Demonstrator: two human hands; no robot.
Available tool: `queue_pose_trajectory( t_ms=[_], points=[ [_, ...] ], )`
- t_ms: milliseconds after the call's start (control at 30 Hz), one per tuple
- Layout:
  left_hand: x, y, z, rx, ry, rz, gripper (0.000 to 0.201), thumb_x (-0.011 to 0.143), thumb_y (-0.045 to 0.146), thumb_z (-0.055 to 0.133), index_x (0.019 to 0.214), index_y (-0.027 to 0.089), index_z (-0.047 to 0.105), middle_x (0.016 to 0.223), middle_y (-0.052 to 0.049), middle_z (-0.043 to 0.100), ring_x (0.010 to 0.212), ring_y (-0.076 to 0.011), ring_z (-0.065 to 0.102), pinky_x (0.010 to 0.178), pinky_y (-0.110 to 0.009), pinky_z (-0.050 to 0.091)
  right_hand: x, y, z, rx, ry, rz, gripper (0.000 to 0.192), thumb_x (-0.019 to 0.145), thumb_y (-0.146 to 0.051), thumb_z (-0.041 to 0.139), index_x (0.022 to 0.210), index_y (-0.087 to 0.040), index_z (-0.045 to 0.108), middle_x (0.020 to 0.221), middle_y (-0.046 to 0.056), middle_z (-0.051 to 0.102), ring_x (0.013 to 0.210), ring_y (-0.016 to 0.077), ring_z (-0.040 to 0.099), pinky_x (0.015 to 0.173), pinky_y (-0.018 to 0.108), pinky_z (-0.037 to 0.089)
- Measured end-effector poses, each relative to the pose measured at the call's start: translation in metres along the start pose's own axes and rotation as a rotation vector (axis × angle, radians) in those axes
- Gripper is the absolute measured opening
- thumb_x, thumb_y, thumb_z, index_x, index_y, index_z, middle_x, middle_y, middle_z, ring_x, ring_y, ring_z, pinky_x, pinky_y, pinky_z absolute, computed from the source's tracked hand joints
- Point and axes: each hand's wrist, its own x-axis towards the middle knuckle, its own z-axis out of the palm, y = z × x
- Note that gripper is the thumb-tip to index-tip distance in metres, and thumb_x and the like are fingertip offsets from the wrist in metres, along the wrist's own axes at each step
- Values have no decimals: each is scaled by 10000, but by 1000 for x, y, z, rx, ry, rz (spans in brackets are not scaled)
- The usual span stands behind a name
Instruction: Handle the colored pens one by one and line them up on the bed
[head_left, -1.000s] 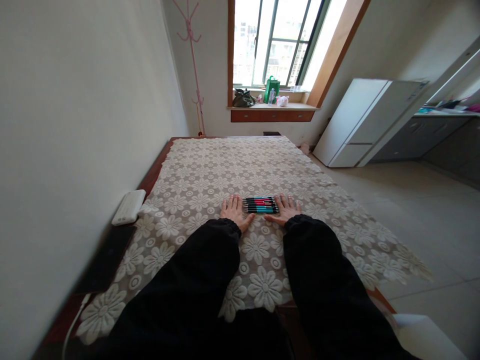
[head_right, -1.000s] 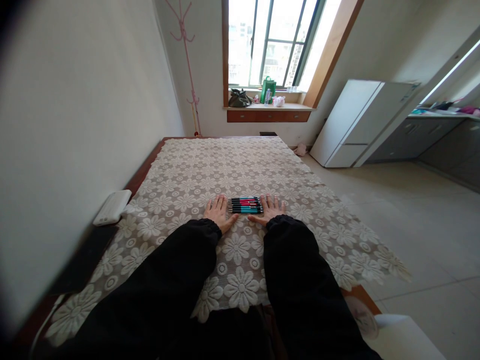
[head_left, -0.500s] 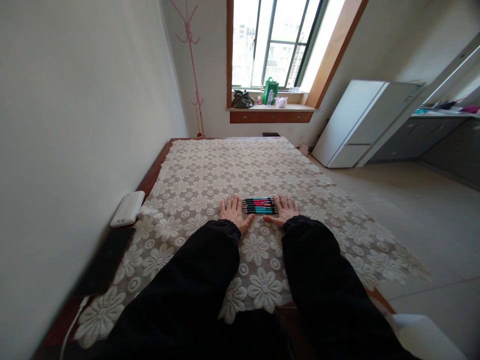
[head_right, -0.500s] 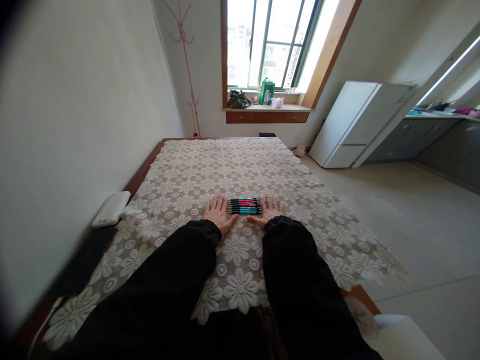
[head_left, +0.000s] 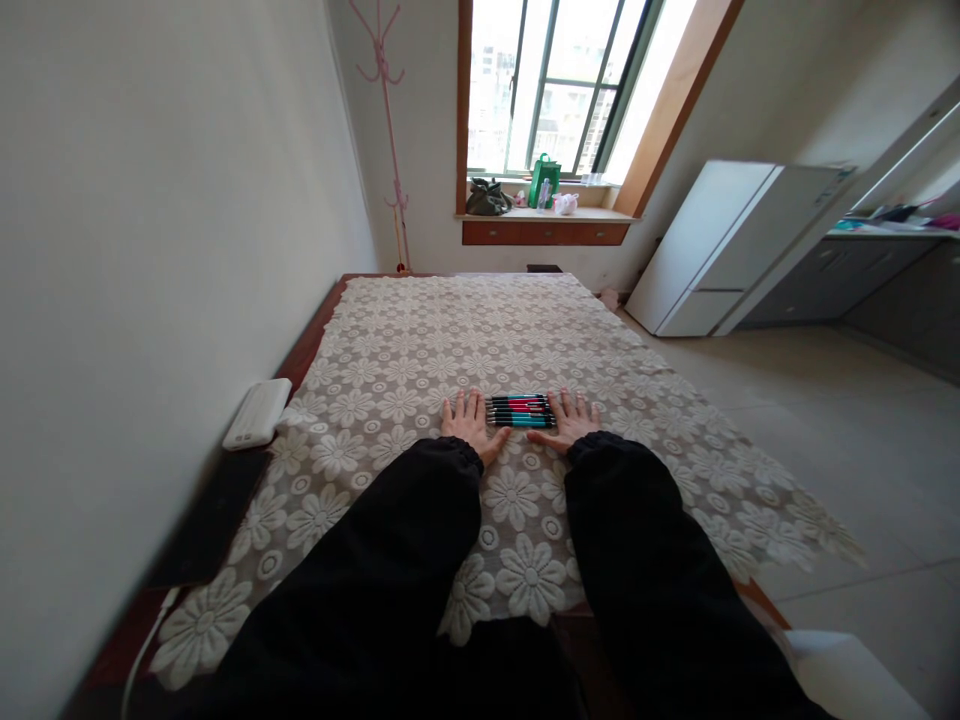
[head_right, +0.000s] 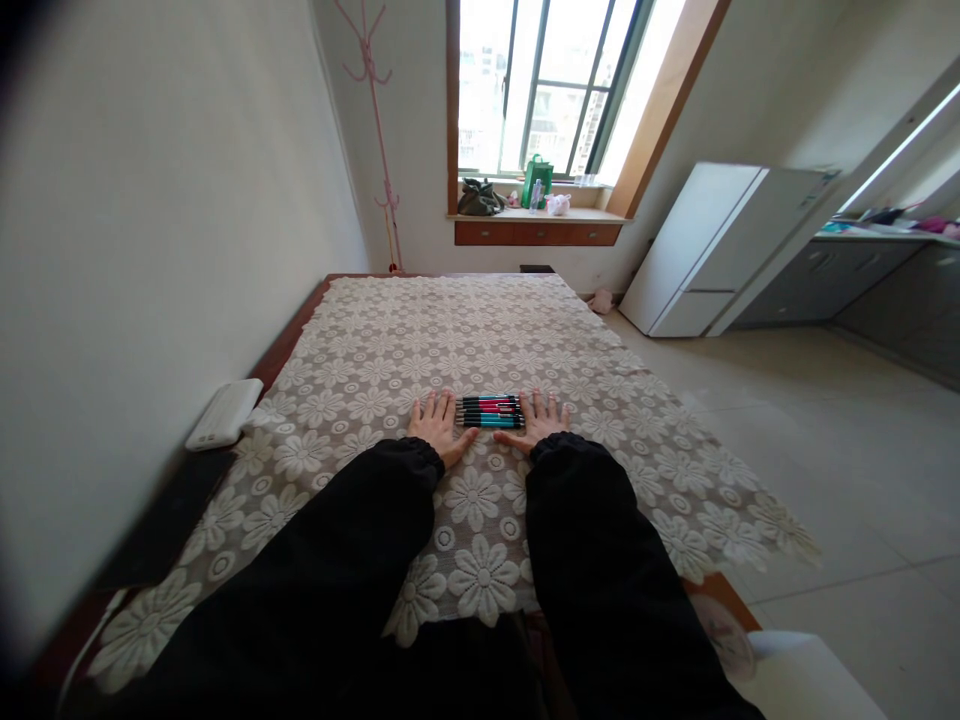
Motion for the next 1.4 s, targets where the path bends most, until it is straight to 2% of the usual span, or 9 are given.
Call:
queue_pose_trajectory(
  t_ms=[667, 1400],
  points=[
    [0, 0, -2, -4, 5, -1, 915, 896, 719, 136, 1573, 107, 202, 1651, -92, 140, 1527, -324, 78, 1229, -560, 60, -2, -5, -1, 16, 0, -14, 1133, 743, -923, 245, 1597, -216, 9, 1668, 71, -28, 1516, 389, -30, 1207, 589, 22],
    [0, 0, 1, 1, 11, -10, 914, 899, 715, 151, 1572, 99, 196, 1653, -92, 132, 1529, -321, 75, 1234, -553, 45, -6, -8, -5, 26, 26, -31, 1104, 776, -893, 284, 1597, -180, 94, 1662, 111, 25, 1510, 408, 16, 1202, 598, 39]
  ],
)
